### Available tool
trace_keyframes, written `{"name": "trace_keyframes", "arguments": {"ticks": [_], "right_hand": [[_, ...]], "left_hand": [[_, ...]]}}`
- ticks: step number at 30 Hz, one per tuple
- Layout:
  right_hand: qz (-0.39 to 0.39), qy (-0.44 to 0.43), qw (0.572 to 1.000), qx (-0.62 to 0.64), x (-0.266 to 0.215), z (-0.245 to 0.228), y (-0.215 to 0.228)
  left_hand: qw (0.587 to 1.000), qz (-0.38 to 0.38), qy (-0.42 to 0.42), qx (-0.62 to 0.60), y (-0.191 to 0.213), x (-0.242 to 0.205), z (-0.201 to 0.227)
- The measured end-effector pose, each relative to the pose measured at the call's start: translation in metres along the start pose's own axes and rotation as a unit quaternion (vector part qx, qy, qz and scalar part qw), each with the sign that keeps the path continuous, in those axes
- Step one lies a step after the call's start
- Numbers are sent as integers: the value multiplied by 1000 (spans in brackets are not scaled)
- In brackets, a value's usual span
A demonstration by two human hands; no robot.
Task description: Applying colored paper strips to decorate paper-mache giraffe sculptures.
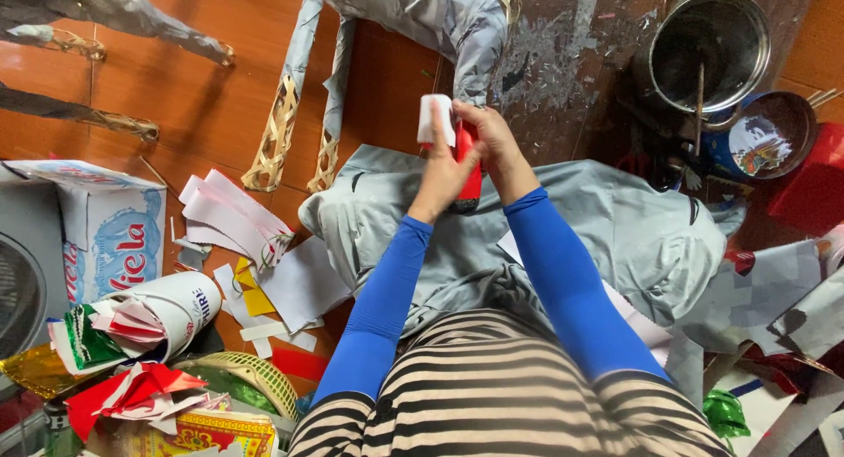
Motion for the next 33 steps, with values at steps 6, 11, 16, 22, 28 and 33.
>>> {"name": "trace_keyframes", "arguments": {"ticks": [6, 11, 16, 22, 28, 33], "right_hand": [[40, 59, 994, -86, -32, -19, -29], [96, 241, 965, -38, -55, -23, -33], [161, 286, 944, 41, -47, -17, -5], [150, 196, 953, 178, -41, 0, 12], [122, 104, 959, 235, -79, -8, 19], [146, 63, 985, 67, -93, 16, 63]], "left_hand": [[931, 287, -186, 126, 49, 54, 57], [950, 164, -152, 217, -5, 93, 68], [981, 67, -134, 122, -14, 69, 44], [994, 78, 79, -3, -8, 43, 12], [996, 59, 43, -53, -21, 31, 16], [992, 58, 85, 78, -34, 35, 2]]}}
Point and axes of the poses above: each hand's wrist, its own x-axis towards the middle knuckle, its own y-axis out of the back of the hand, z = x × y, the point moved 2 cm from there along x, towards the middle knuckle, and after that the axes turned 5 degrees about -y, right-handed, at the moved point
